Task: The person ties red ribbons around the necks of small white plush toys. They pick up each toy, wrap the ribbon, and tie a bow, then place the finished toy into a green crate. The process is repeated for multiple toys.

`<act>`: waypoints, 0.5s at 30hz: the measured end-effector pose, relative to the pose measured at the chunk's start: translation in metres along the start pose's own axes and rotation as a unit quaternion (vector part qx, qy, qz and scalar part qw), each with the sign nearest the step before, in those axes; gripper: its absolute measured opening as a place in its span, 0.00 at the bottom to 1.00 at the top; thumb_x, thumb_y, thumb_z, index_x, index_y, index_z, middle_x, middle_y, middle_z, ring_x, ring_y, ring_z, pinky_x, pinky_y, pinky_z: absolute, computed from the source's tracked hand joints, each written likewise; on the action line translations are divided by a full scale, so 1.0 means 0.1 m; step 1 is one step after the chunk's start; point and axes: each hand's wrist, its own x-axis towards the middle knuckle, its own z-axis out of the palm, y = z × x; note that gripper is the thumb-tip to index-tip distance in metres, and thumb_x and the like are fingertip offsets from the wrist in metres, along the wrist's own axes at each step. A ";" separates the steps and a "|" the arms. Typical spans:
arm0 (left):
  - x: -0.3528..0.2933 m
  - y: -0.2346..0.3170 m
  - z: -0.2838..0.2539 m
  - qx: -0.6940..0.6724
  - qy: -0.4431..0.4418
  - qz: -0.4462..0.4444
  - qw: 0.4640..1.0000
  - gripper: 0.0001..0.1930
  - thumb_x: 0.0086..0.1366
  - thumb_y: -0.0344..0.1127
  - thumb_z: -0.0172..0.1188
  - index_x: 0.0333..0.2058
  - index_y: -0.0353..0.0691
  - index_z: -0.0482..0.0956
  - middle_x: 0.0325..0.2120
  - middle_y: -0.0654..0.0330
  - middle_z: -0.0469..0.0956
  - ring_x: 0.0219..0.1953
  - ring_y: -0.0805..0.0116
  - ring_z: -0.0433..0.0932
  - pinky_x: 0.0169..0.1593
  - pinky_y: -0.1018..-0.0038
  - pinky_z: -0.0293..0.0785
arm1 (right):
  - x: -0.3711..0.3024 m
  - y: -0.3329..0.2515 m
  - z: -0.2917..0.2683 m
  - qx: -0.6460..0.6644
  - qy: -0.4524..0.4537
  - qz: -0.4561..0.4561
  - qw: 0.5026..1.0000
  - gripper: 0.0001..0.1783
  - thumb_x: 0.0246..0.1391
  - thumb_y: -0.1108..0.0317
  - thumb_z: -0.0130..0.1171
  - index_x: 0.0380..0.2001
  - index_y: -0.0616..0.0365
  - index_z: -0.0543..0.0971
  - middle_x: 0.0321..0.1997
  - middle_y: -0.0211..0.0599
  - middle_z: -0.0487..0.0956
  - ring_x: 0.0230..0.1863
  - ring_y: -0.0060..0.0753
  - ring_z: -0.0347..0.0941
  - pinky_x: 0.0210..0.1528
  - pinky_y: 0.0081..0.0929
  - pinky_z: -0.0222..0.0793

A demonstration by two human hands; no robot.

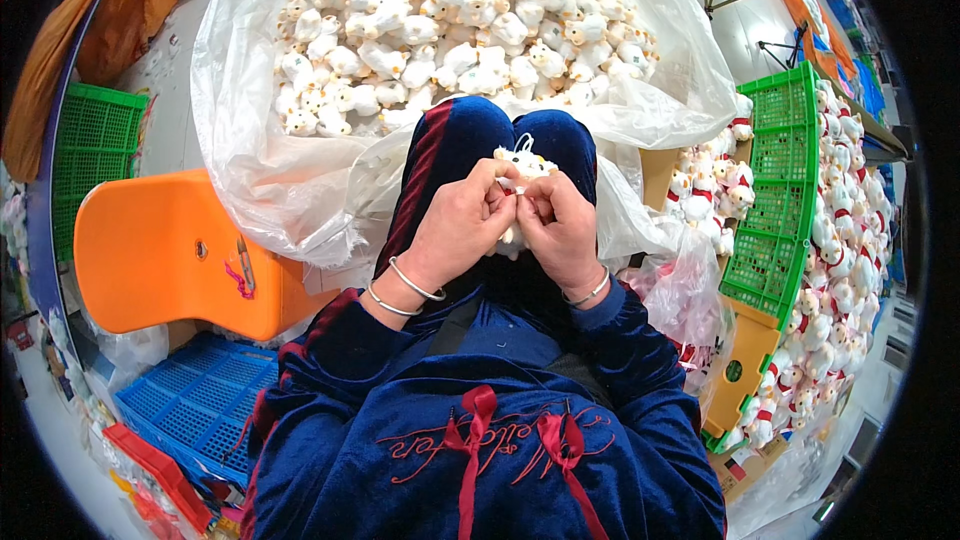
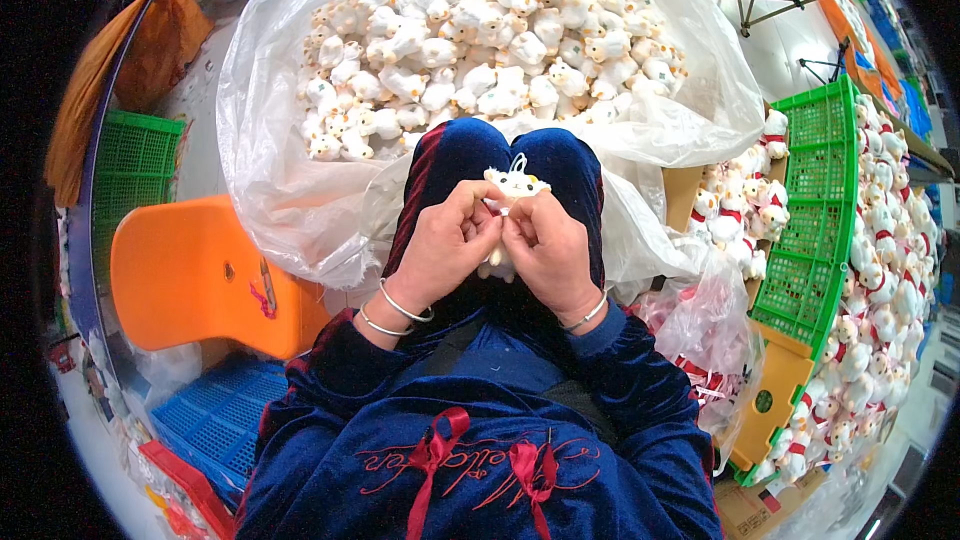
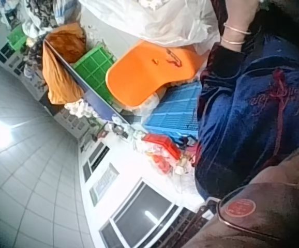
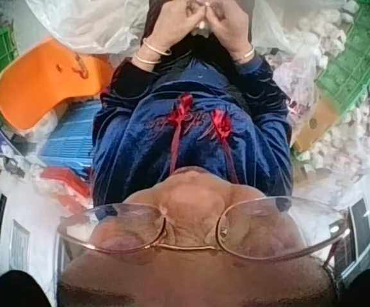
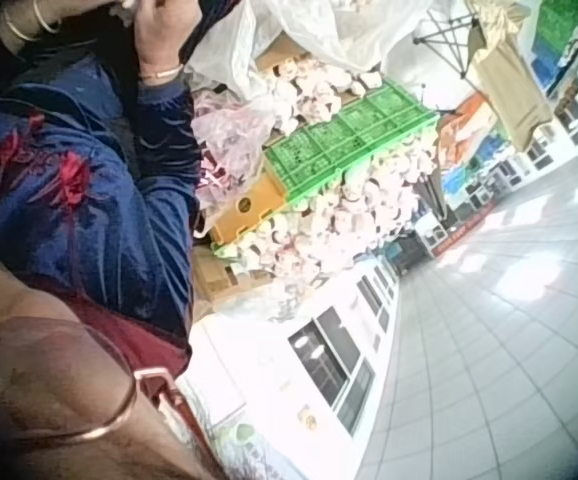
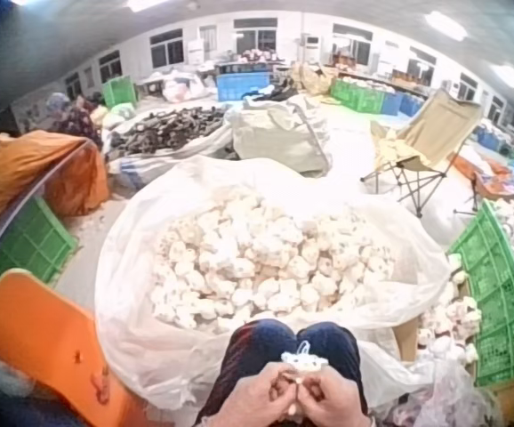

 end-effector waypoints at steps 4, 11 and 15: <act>0.06 -0.08 0.05 -0.002 -0.002 0.056 0.998 0.08 0.65 0.30 0.64 0.42 0.36 0.79 0.26 0.59 0.82 0.24 0.76 0.79 0.30 0.77 0.75 | 0.03 0.01 -0.08 0.008 0.004 -0.016 1.000 0.07 0.52 0.78 0.65 0.32 0.59 0.76 0.24 0.35 0.73 0.22 0.26 0.73 0.26 0.25 0.69; 0.10 -0.08 0.13 0.057 0.050 0.086 0.993 0.05 0.65 0.29 0.63 0.35 0.35 0.77 0.26 0.55 0.82 0.26 0.71 0.82 0.30 0.74 0.76 | 0.01 0.03 -0.12 -0.010 -0.006 -0.029 1.000 0.07 0.51 0.79 0.66 0.32 0.59 0.77 0.26 0.36 0.75 0.23 0.27 0.74 0.26 0.24 0.69; 0.07 -0.05 0.21 0.058 0.087 0.044 0.994 0.05 0.66 0.28 0.61 0.33 0.34 0.76 0.23 0.55 0.81 0.24 0.71 0.81 0.29 0.73 0.76 | 0.02 0.06 -0.11 -0.006 -0.007 -0.059 0.998 0.08 0.51 0.78 0.66 0.34 0.59 0.78 0.25 0.37 0.75 0.22 0.28 0.74 0.26 0.25 0.70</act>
